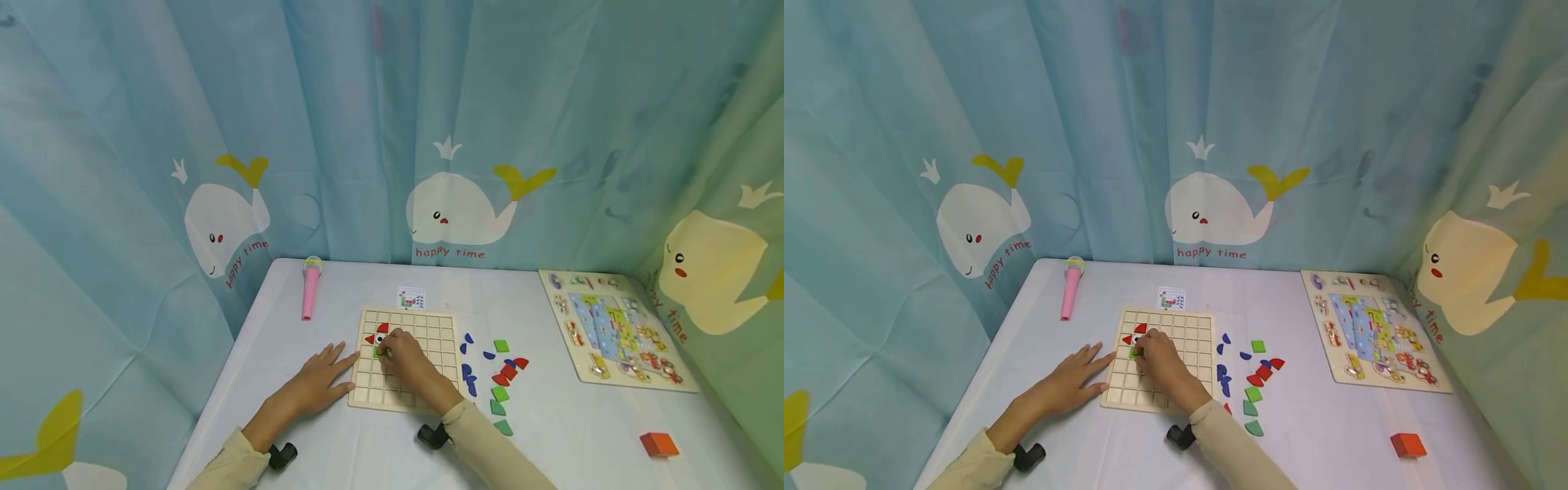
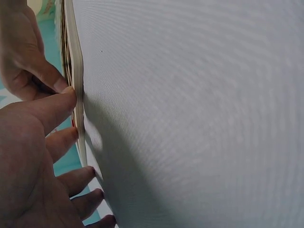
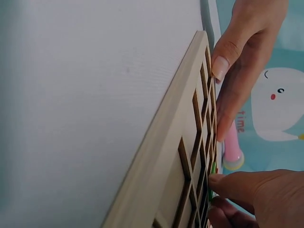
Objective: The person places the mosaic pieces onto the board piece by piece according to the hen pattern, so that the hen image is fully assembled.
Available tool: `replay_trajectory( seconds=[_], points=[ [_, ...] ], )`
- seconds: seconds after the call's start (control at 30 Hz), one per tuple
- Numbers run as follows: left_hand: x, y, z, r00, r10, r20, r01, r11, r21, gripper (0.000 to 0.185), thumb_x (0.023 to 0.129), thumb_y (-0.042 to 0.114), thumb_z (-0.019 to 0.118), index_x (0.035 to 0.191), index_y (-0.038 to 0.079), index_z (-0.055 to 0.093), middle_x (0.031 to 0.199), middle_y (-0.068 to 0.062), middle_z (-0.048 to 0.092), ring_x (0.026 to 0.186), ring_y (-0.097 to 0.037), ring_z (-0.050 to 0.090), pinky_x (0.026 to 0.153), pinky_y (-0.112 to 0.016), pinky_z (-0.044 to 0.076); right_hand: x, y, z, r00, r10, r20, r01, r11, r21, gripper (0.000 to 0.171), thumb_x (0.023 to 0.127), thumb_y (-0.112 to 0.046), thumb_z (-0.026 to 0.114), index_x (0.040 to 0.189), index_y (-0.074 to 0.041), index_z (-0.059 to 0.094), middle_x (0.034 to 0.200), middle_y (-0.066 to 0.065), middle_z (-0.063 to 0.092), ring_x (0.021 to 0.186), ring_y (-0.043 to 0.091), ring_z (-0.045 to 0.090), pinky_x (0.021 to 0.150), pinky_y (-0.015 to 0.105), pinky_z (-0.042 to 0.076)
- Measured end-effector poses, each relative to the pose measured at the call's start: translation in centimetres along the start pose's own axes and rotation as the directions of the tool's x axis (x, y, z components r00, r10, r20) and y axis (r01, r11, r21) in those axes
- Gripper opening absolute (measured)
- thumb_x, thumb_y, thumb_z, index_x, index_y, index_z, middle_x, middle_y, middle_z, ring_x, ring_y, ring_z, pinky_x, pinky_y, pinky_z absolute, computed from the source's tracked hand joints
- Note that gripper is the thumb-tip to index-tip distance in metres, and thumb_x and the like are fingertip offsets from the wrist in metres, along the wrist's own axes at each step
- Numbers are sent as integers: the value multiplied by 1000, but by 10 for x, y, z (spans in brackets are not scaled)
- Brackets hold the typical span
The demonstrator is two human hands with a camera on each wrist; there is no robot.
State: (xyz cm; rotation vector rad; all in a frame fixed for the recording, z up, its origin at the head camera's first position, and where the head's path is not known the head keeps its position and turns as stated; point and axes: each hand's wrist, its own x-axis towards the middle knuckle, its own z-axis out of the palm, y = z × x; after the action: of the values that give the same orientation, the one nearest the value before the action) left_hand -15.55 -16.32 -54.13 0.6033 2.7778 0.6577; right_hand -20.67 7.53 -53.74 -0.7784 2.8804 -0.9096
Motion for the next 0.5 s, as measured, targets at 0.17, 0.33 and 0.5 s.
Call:
replay_trajectory(
  seconds=[0.17, 0.33, 0.5],
  points=[
    [-1, 2, -2, 1000, -7, 0, 7, 1000, -3, 61, 107, 40, 62, 162, 20, 45, 170, -19, 33, 158, -46, 26, 124, -68, 25, -4, -1, -5, 1000, -21, 13, 21, 1000, -12, 6, 94, -5, 79, 101, -5, 79, 108, 8, 65, 98, 21, 60, 86, 40, 56],
    [-2, 4, -3, 1000, -14, 0, 14, 1000, -10, 61, 107, 40, 62, 162, 20, 45, 171, -19, 32, 159, -46, 25, 125, -67, 24, -12, 8, -21, 1000, -6, -7, 5, 1000, -21, 11, 96, -9, 78, 107, -6, 79, 109, 7, 67, 102, 24, 62, 89, 48, 54],
    [-1, 3, -1, 1000, -10, 2, 10, 1000, -6, 61, 107, 40, 62, 162, 20, 44, 171, -18, 32, 159, -46, 25, 125, -66, 24, -27, 35, -48, 992, 84, -96, -92, 993, -73, 17, 94, -11, 80, 110, -5, 76, 110, 11, 68, 102, 29, 65, 89, 54, 52]
  ],
)
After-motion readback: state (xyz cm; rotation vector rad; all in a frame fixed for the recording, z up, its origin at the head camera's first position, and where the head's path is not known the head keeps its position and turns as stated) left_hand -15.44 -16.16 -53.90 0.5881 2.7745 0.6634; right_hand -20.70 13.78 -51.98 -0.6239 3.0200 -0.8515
